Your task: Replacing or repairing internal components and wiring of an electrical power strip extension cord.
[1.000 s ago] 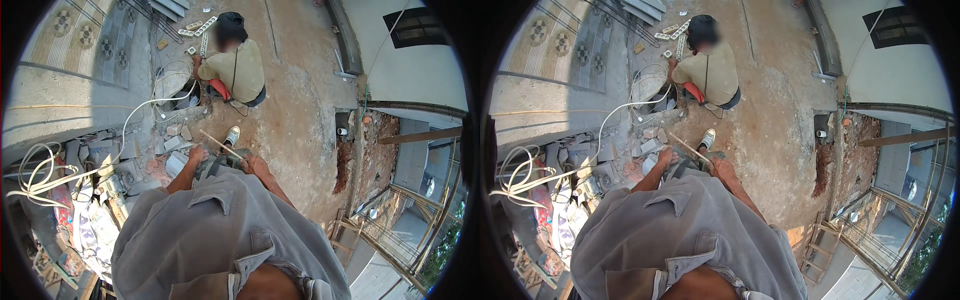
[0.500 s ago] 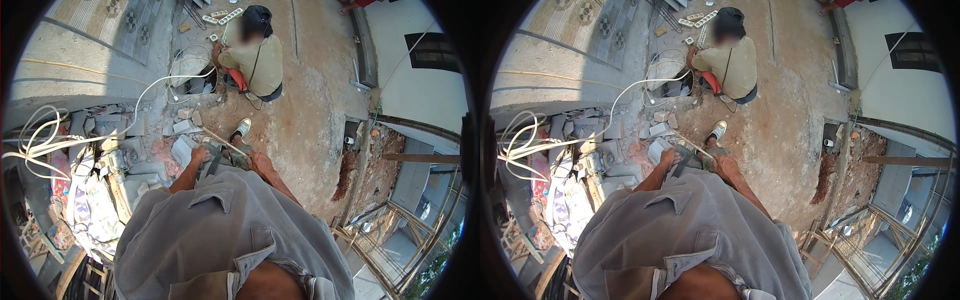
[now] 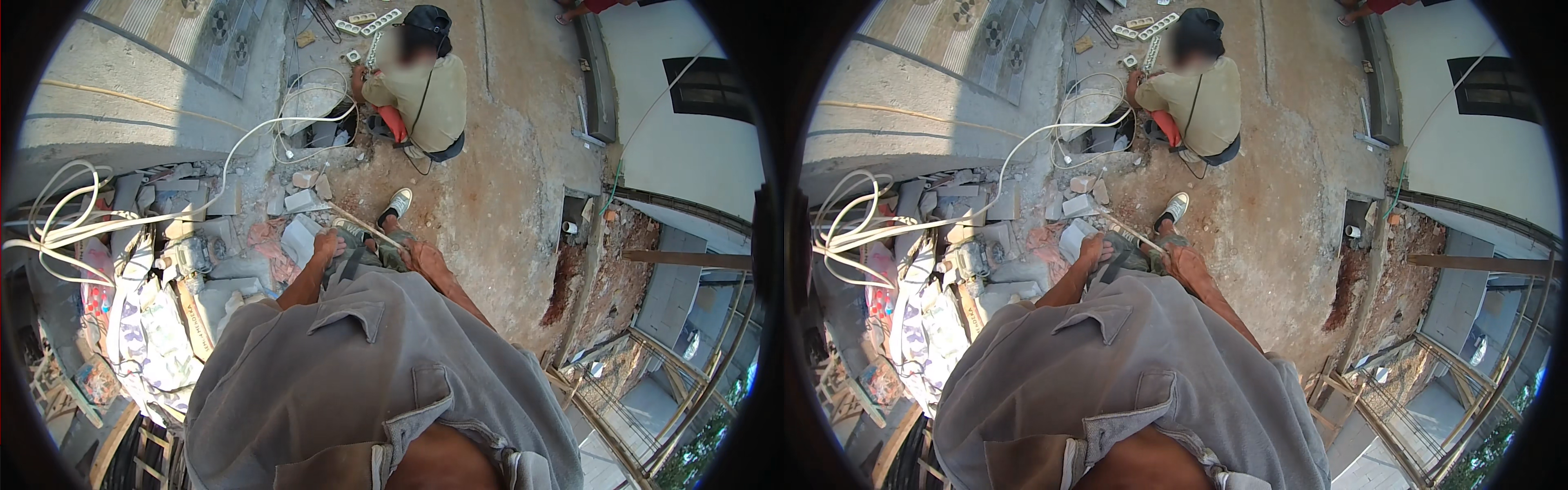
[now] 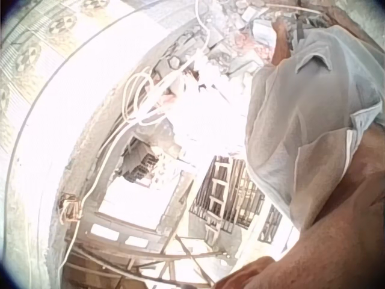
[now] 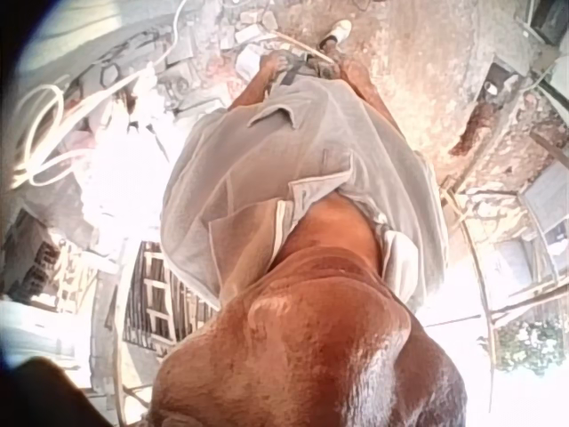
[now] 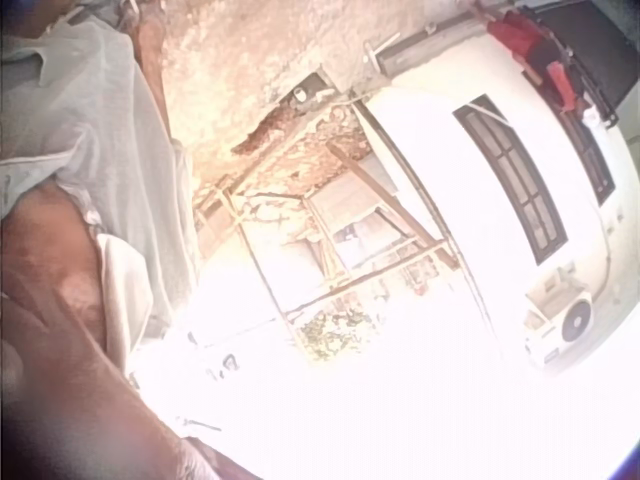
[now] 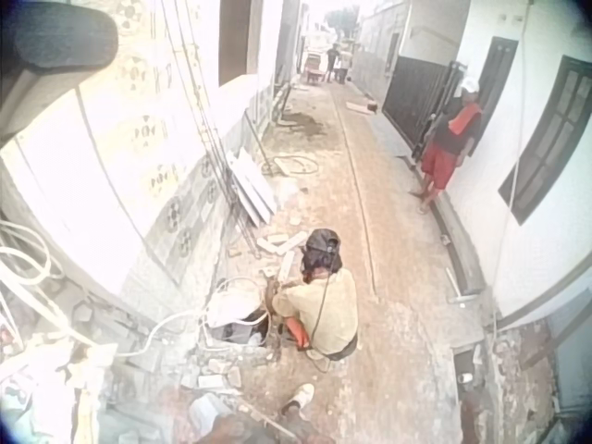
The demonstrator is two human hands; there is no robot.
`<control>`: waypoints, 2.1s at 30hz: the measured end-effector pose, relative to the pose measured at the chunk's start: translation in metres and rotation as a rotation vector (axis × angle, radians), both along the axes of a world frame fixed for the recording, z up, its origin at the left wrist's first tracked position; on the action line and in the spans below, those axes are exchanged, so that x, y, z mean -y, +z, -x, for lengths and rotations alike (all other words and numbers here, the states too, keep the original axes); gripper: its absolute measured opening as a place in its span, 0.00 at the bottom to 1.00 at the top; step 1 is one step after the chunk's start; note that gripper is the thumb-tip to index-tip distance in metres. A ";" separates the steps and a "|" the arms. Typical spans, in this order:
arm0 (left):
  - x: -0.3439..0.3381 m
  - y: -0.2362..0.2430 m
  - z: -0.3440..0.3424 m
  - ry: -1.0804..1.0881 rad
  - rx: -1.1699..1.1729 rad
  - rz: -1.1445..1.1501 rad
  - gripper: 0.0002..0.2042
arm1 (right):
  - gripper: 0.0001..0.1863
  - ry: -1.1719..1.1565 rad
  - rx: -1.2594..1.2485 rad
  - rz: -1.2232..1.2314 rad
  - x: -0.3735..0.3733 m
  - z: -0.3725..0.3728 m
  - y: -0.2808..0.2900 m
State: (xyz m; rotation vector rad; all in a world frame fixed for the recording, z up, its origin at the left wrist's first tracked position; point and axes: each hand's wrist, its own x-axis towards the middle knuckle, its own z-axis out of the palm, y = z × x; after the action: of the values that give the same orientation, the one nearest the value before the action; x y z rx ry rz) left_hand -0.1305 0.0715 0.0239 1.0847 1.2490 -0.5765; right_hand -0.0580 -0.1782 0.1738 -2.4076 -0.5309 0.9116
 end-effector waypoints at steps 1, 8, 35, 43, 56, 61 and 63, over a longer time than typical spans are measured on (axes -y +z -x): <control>-0.002 0.000 0.000 -0.009 0.010 0.009 0.20 | 0.13 0.009 0.004 -0.005 0.000 0.000 0.000; -0.004 -0.006 0.004 -0.019 0.035 0.006 0.19 | 0.14 -0.010 -0.030 -0.039 -0.004 0.000 0.003; -0.008 0.001 0.009 -0.030 0.054 -0.021 0.18 | 0.14 -0.006 -0.013 -0.007 -0.007 0.014 -0.001; -0.008 -0.006 0.017 -0.005 0.042 -0.007 0.18 | 0.13 0.029 0.006 0.008 -0.011 0.013 0.004; -0.007 -0.005 0.020 -0.003 0.035 -0.012 0.20 | 0.14 0.006 -0.062 -0.057 -0.022 0.006 0.044; -0.006 -0.011 0.021 -0.013 0.059 -0.008 0.20 | 0.15 0.017 -0.055 -0.040 -0.016 0.009 0.033; -0.006 -0.014 0.021 -0.007 0.063 -0.013 0.20 | 0.16 0.027 -0.076 -0.025 -0.012 0.009 0.026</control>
State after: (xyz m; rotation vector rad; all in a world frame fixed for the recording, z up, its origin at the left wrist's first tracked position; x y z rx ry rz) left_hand -0.1519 0.0772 0.0096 1.1104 1.1958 -0.5361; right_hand -0.0675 -0.1658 0.1995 -2.3385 -0.5448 0.9982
